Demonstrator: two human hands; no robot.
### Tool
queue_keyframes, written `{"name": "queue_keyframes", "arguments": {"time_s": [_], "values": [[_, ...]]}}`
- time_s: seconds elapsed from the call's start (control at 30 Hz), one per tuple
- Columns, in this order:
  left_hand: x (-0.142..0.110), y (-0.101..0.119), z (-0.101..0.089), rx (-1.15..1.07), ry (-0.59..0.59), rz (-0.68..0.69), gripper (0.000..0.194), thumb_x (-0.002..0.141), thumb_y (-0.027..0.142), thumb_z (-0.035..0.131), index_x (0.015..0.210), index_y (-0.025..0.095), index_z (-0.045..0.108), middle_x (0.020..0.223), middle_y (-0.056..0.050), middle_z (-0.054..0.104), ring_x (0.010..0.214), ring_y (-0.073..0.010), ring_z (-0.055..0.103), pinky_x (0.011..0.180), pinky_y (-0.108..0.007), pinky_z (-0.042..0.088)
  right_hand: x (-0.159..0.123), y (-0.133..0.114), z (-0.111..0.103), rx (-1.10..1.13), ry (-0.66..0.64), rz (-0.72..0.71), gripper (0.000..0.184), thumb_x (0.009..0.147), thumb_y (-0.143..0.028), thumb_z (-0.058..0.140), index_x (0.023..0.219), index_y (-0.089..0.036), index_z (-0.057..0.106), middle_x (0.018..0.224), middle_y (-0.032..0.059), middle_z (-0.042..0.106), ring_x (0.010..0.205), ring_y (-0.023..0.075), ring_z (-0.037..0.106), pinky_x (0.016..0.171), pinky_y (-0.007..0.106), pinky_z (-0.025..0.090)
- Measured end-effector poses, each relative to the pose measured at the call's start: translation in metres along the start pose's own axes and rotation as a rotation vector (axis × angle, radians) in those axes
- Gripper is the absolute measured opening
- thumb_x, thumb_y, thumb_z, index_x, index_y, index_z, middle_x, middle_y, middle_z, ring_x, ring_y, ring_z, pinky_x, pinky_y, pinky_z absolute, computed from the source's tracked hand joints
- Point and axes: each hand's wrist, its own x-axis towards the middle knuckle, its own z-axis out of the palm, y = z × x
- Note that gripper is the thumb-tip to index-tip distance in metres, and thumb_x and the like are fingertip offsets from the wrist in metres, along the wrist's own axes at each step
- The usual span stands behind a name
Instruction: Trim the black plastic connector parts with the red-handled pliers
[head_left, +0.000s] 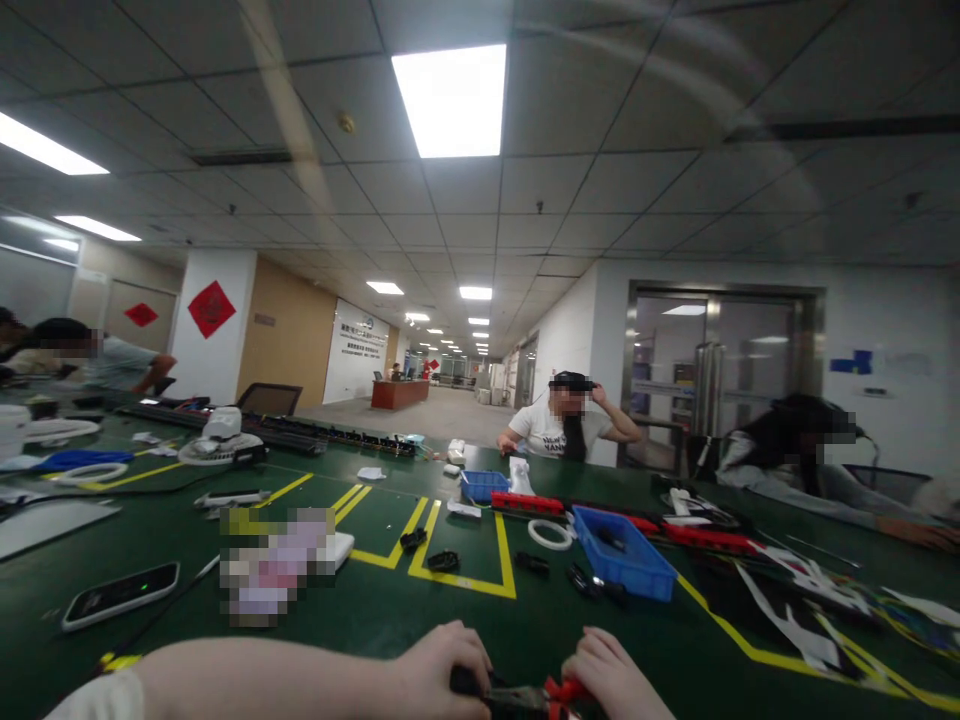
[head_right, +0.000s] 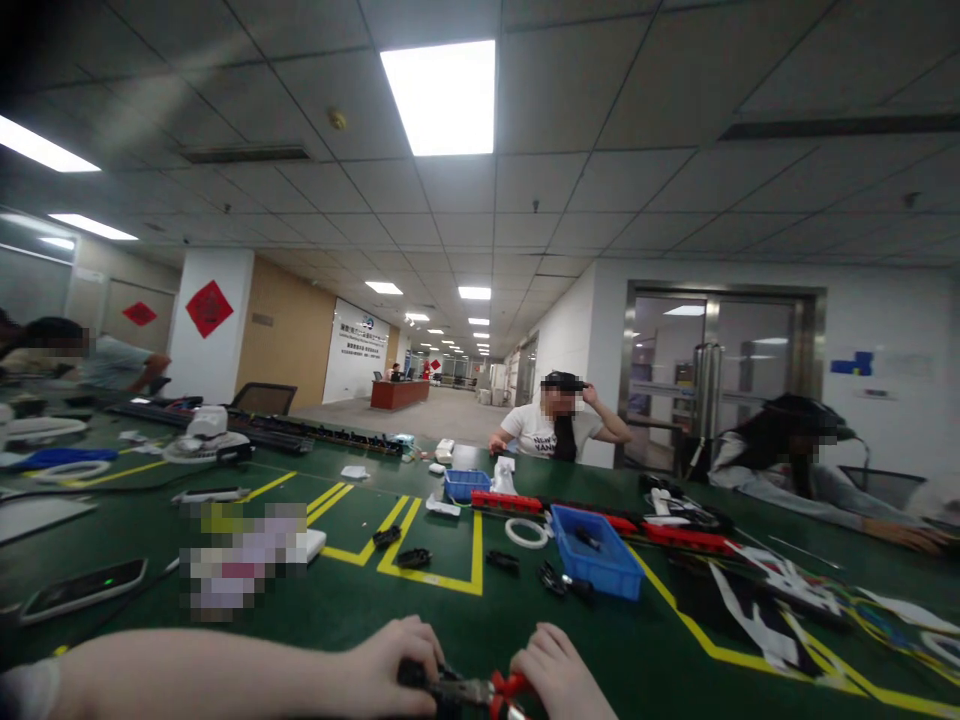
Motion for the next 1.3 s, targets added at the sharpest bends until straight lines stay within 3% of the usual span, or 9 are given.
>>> {"name": "queue_keyframes", "arguments": {"time_s": [0.33,0.47,0.6,0.7,0.83,1.07,1.3], "values": [[-0.009,0.005,-0.004,-0.042,0.015,-0.022,0.025,0.071,0.038,0.087,0.085,0.019,0.077,0.108,-0.005,0.072,0.101,-0.0224,0.066,0.094,-0.035,0.046,-0.002,-0.018,-0.005,-0.078,-0.002,-0.01,0.024,0.074,-0.031,0.065,0.096,-0.021,0.067,0.095,0.0068,0.07,0.093,0.0254,0.064,0.109,0.055,0.037],[-0.012,0.011,-0.008,-0.057,0.024,-0.012,0.023,0.074,0.037,0.085,0.084,0.019,0.076,0.107,-0.005,0.072,0.1,-0.0219,0.066,0.094,-0.036,0.046,-0.002,-0.02,-0.006,-0.106,-0.02,-0.006,0.03,0.076,-0.032,0.065,0.104,-0.021,0.068,0.099,0.0078,0.071,0.093,0.0257,0.065,0.092,0.045,0.05],[-0.013,0.015,-0.012,-0.074,0.019,0.007,0.02,0.073,0.031,0.086,0.084,0.018,0.075,0.107,-0.005,0.072,0.1,-0.0214,0.066,0.095,-0.035,0.046,-0.001,-0.017,-0.003,-0.147,-0.02,-0.03,0.035,0.078,-0.031,0.064,0.11,-0.018,0.067,0.102,0.0108,0.072,0.093,0.0265,0.065,0.087,0.044,0.052],[-0.014,0.015,-0.014,-0.082,0.014,0.02,0.02,0.074,0.029,0.086,0.085,0.017,0.075,0.107,-0.006,0.072,0.1,-0.0215,0.066,0.095,-0.035,0.046,0.001,-0.015,-0.002,-0.17,-0.021,-0.07,0.034,0.08,-0.032,0.063,0.111,-0.017,0.067,0.103,0.0114,0.073,0.095,0.0261,0.067,0.094,0.047,0.05],[-0.015,0.013,-0.016,-0.095,0.006,0.043,0.019,0.076,0.03,0.084,0.086,0.017,0.075,0.107,-0.006,0.073,0.099,-0.021,0.066,0.094,-0.035,0.046,0.002,-0.01,0.002,-0.189,-0.008,-0.125,0.032,0.083,-0.033,0.062,0.111,-0.018,0.066,0.105,0.01,0.073,0.097,0.0251,0.068,0.11,0.056,0.038],[-0.016,0.01,-0.018,-0.084,0.022,0.057,0.019,0.075,0.03,0.086,0.083,0.017,0.075,0.105,-0.007,0.073,0.101,-0.0227,0.066,0.096,-0.034,0.045,0.004,0.001,0.015,-0.222,0.081,-0.183,0.029,0.081,-0.035,0.067,0.106,-0.019,0.067,0.101,0.009,0.073,0.106,0.0282,0.065,0.115,0.056,0.033],[-0.016,0.011,-0.019,-0.076,0.038,0.047,0.017,0.076,0.03,0.085,0.084,0.017,0.076,0.105,-0.007,0.074,0.1,-0.0226,0.067,0.096,-0.035,0.045,0.006,0.008,0.021,-0.273,0.105,-0.252,0.033,0.085,-0.038,0.064,0.111,-0.018,0.068,0.133,0.013,0.065,0.131,0.0329,0.054,0.117,0.055,0.032]]}}
